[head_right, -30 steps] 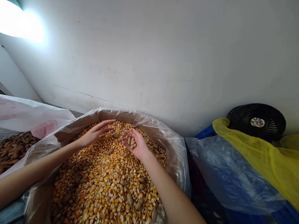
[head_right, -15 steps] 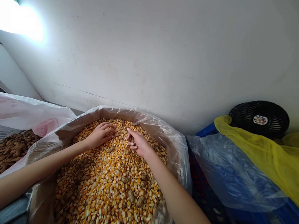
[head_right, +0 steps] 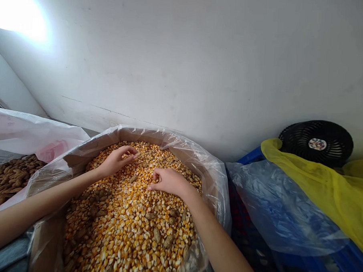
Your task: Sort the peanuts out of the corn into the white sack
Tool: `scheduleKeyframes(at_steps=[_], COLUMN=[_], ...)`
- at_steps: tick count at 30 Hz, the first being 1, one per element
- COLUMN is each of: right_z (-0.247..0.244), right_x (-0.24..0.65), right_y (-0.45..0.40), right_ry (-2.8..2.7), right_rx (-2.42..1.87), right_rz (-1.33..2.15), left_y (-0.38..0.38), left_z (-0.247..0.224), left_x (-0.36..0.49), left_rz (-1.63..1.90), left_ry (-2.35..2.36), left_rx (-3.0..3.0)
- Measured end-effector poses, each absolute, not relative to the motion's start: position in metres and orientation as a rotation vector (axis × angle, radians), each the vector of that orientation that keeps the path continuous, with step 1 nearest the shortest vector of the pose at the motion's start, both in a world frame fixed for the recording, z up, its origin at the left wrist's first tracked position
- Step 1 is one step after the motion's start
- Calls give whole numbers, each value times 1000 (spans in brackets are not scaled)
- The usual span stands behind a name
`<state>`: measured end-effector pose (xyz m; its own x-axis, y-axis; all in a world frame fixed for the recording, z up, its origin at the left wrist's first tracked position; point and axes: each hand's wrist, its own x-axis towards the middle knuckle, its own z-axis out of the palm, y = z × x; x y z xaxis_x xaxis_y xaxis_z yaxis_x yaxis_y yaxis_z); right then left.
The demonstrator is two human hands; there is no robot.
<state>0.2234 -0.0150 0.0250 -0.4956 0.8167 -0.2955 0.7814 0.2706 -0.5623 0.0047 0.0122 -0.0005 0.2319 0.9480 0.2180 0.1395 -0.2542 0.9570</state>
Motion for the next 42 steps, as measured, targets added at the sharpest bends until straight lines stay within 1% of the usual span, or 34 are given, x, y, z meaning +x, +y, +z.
scheduleKeyframes(at_steps=[2,4,6,8,11,14,17,20,23,25,27,29,32,34,37,42], right_z=[27,30,32,35,36,31,25,19,15,11,9,7,10,13,18,19], right_x=[225,227,230,231,228,222,214,203,189,182,180,182,190,196,201,206], right_y=[-15,-14,-12,-8,-3,-2,-4,-6,-6,-7,-7,-6,-3,-1,3,9], right_ry=[-2480,-2426,-2240,-1889,-1270,-980,-1164,-1648,-2047,-2182,-2201,-2080,-1647,-1313,-929,-552], right_rx=[-1542,-1508,-1431,-1289,-1051,-1065,-1273,-1447,-1500,-1514,-1541,-1578,-1504,-1343,-1119,-930], right_rz=[1071,1166,1365,1610,1799,1789,1637,1232,840,691,637,761,1222,1500,1725,1907], left_y=[11,10,11,12,12,7,0,-5,-6,-4,-1,2,2,-2,-15,-46], left_z=[2,2,3,4,10,15,19,19,18,17,14,11,7,10,21,30], left_x=[4,3,2,-1,-7,-10,-8,-2,-1,-3,-5,-5,-2,3,15,40], left_rz=[1157,1079,980,950,903,674,327,150,177,268,403,542,642,620,511,279], left_ry=[968,834,697,621,681,874,957,966,981,972,919,847,802,800,802,640], left_rx=[1368,1128,943,864,1055,1711,2379,2613,2554,2396,2135,1820,1459,1399,1634,2521])
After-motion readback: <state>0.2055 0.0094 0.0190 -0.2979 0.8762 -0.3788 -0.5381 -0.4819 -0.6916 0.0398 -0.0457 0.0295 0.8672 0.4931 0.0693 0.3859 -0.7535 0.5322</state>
